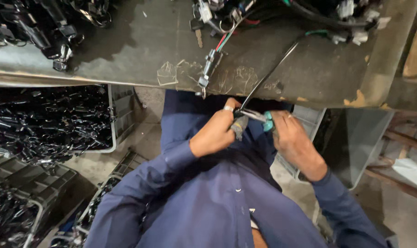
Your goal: The person repeatedly strips the outer insulation from black wires using pliers, then places the stripped wires into a pile on the table. The process is performed one wire at a time in a repetitive sequence.
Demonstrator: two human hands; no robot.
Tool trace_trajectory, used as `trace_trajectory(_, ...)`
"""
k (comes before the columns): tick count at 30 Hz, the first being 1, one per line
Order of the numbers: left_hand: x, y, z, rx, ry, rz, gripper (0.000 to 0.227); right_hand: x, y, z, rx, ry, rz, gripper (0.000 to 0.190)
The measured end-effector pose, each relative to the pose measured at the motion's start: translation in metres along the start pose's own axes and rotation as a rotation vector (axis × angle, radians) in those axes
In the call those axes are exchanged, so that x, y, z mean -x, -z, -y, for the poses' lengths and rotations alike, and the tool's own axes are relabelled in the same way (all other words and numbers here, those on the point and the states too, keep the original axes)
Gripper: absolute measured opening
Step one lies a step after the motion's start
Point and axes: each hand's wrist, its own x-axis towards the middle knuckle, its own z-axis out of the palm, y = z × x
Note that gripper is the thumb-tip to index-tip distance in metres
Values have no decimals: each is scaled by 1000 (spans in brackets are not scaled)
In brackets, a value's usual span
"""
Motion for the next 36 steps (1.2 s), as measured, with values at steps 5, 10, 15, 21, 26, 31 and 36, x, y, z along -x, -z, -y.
trace_trajectory(5, -4, 6, 1, 22, -120, 60, 15, -8, -13, -21, -239, 48, 105, 66)
trace_trajectory(10, 1, 7, -7, -2, 23, 11, 23, -11, -22, -38, -268, 67, 120, 58)
trace_trajectory(15, 8, -10, -16, -470, 31, -161, 31, -8, -16, -18, -151, 3, 67, 53)
trace_trajectory(21, 7, -16, -6, -722, 0, -295, 27, -7, -6, 17, -105, -269, 88, 34)
trace_trajectory(26, 14, -4, -4, -603, -25, -228, 42, -7, 0, 30, -326, -301, 185, 42)
trace_trajectory(31, 18, -6, -9, -710, -1, -229, 35, -2, -16, 25, -311, -129, 80, 43)
trace_trajectory(36, 20, 2, -16, -641, -19, -173, 39, 13, -55, 10, -356, -238, 61, 49)
